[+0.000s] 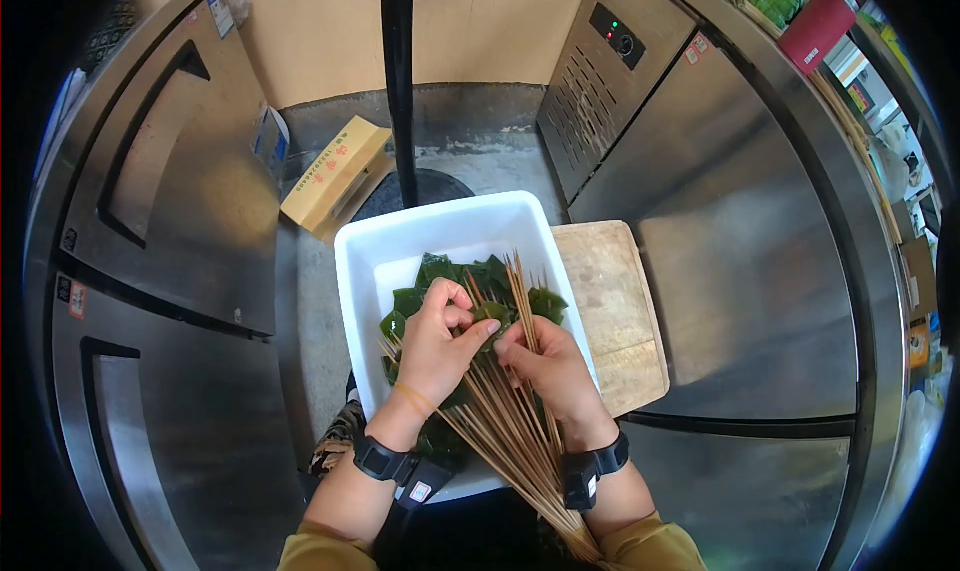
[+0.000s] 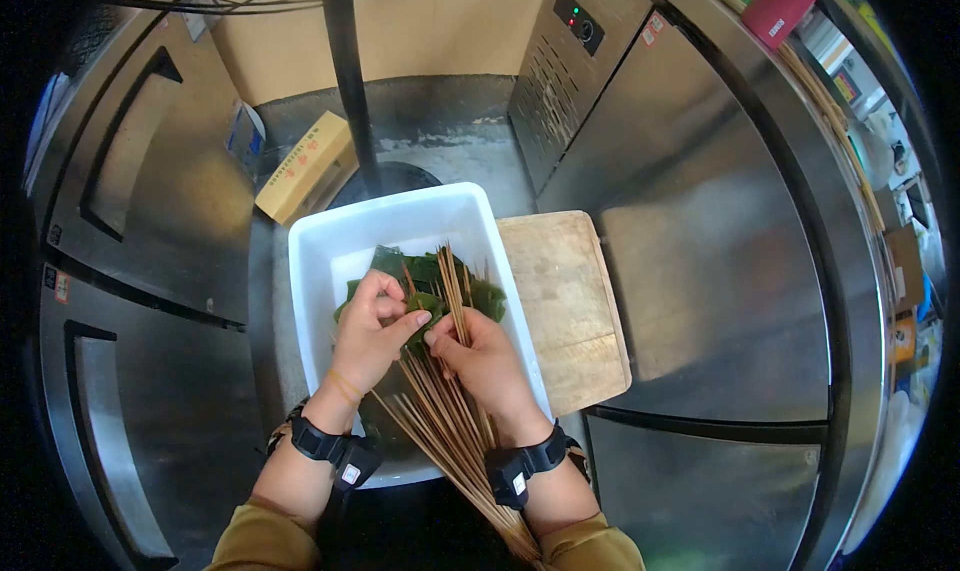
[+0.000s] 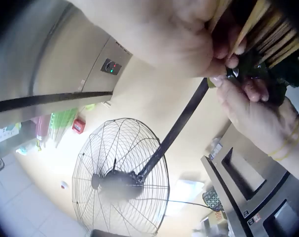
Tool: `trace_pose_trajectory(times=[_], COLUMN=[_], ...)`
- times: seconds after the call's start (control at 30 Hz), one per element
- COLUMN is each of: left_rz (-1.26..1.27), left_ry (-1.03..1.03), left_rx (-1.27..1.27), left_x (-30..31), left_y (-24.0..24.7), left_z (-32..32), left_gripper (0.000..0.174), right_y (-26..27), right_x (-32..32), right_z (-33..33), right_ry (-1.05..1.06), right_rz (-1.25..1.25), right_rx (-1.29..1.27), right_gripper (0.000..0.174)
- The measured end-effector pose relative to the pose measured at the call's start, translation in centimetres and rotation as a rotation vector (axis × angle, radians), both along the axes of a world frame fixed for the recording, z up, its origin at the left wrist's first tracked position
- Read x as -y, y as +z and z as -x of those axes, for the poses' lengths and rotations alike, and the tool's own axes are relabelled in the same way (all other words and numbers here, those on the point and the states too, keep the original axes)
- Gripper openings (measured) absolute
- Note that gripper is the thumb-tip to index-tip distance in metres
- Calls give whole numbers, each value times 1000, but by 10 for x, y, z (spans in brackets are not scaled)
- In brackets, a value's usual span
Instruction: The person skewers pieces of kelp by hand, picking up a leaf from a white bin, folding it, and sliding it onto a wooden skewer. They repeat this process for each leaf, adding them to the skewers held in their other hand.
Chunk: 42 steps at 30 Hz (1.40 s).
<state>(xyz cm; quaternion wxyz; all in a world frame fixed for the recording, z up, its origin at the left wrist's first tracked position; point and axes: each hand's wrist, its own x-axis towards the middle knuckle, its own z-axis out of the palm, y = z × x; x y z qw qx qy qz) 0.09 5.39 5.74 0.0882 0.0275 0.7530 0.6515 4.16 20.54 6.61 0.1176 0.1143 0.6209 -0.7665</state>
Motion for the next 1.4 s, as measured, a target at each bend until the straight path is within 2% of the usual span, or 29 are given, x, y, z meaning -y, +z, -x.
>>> trace_pose_trajectory(times=[0.07,0.17,0.3,0.33,0.43,0.5,0.53,0.57,0.63,0.67,0.8,0.9,1.07,1.2,1.4], left_rz=[99,250,318,233,-92,-392,-553,-875,-1196,-1289,-1171,-1145,-1117,-893,-821], left_ry=[13,-21,-86,-97,-119,-29,34,84,404,388,234,196,324,277,307], left_rx=[-74,-136,-199,-157,35,295,321,394,657,658,562,492,514,448,364], left_x=[-2,-3,-2,-1,8,24,33,41,49,55,54,51,39,36,30], left_y=[-4,-4,-4,-7,-9,1,-3,-7,-10,-15,-26,-27,-10,-10,-14], left_z=[0,1,3,5,11,18,22,26,30,31,27,27,23,21,21], left_gripper=[27,19,11,12,16,17,19,19,17,19,32,32,23,29,20], right_y=[-1,18,26,12,4,-3,-3,-3,-4,-5,-6,-2,-2,-6,-1], right_x=[4,-5,-17,-23,-10,-10,-9,-8,-5,-6,-4,-2,1,1,2], right_z=[-4,-6,-4,1,1,2,2,2,2,2,3,2,2,2,0], right_ry=[-36,34,128,257,104,116,101,89,88,101,119,147,121,97,58], right_rz=[-224,-581,620,854,776,765,739,713,713,716,613,551,489,475,511], right_rx=[-190,-259,134,132,319,297,296,296,282,275,276,260,238,226,229], right_gripper=[7,9,11,16,16,16,17,18,16,16,17,15,9,6,5])
